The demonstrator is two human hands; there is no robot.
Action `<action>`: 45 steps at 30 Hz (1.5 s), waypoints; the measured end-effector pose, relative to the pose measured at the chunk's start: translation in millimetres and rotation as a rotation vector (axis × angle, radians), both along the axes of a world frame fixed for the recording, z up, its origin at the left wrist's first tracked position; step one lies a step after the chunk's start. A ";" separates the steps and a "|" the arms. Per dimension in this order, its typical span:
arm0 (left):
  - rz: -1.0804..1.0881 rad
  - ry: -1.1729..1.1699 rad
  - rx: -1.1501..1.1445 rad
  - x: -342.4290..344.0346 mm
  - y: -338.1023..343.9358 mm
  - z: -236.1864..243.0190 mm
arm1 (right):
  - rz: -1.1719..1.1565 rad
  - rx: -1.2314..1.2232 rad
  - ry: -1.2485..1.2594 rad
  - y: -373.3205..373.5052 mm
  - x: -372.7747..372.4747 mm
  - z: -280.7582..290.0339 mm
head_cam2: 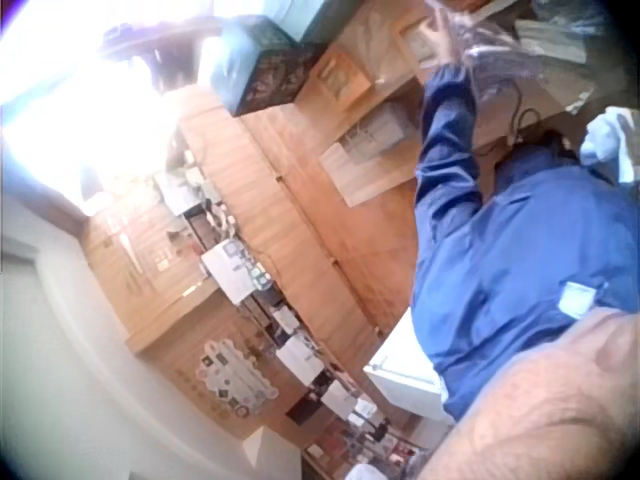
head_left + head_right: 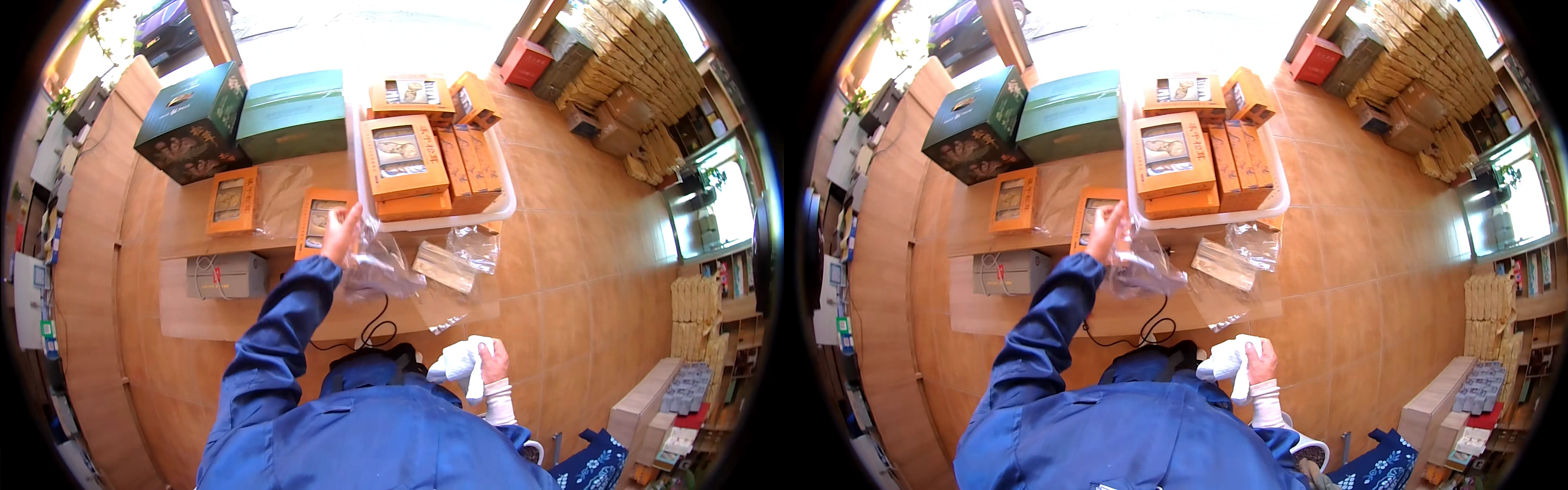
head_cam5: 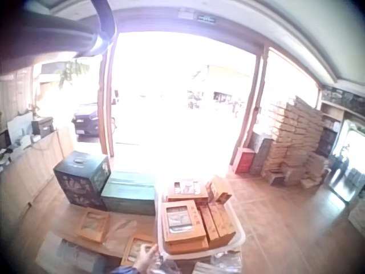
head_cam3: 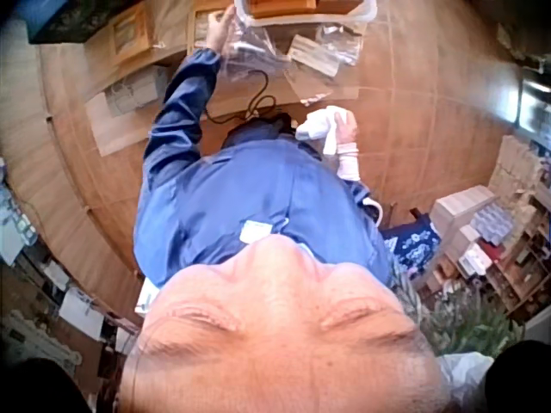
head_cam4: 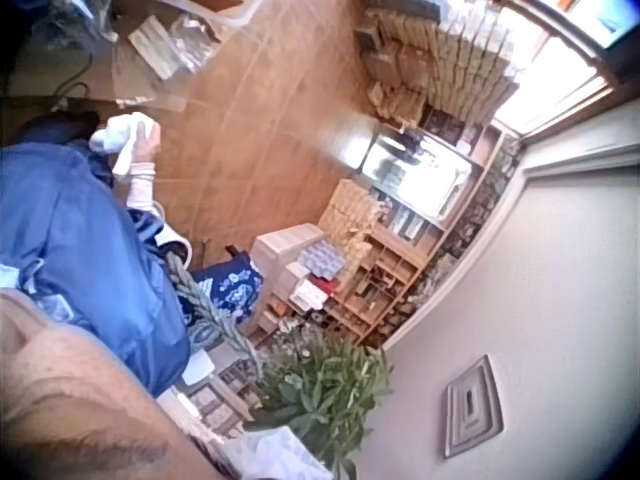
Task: The person wraps small orange boxes in clear plastic bags. They pick up a box, slide it into a bag, and seal it. The person then wipes the wrapped box with a white tissue. The process is repeated for multiple boxes in a retail setting.
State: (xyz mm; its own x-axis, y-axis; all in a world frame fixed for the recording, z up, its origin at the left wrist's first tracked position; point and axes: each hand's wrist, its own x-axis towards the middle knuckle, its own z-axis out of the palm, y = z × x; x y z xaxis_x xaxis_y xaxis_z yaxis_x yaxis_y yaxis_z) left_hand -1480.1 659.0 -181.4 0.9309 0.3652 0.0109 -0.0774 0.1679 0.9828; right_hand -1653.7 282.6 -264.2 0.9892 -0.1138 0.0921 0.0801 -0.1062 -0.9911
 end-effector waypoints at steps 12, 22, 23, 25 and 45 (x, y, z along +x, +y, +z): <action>-0.337 0.065 -0.196 70.3 21.1 57.7 | -0.028 -0.047 0.018 -31.5 22.2 55.6; -0.552 0.166 -0.116 -112.0 -41.4 123.5 | 0.126 0.068 -0.247 -77.5 65.6 198.5; -0.575 0.197 -0.100 -122.3 -55.1 120.9 | 0.134 0.066 -0.297 -75.2 72.7 218.4; -0.662 0.218 -0.119 -141.2 -82.5 121.6 | 0.044 -0.200 -0.534 -62.2 89.8 244.4; -0.536 0.209 -0.398 -191.4 -141.7 117.7 | 0.050 -0.553 -0.567 -33.1 32.1 212.0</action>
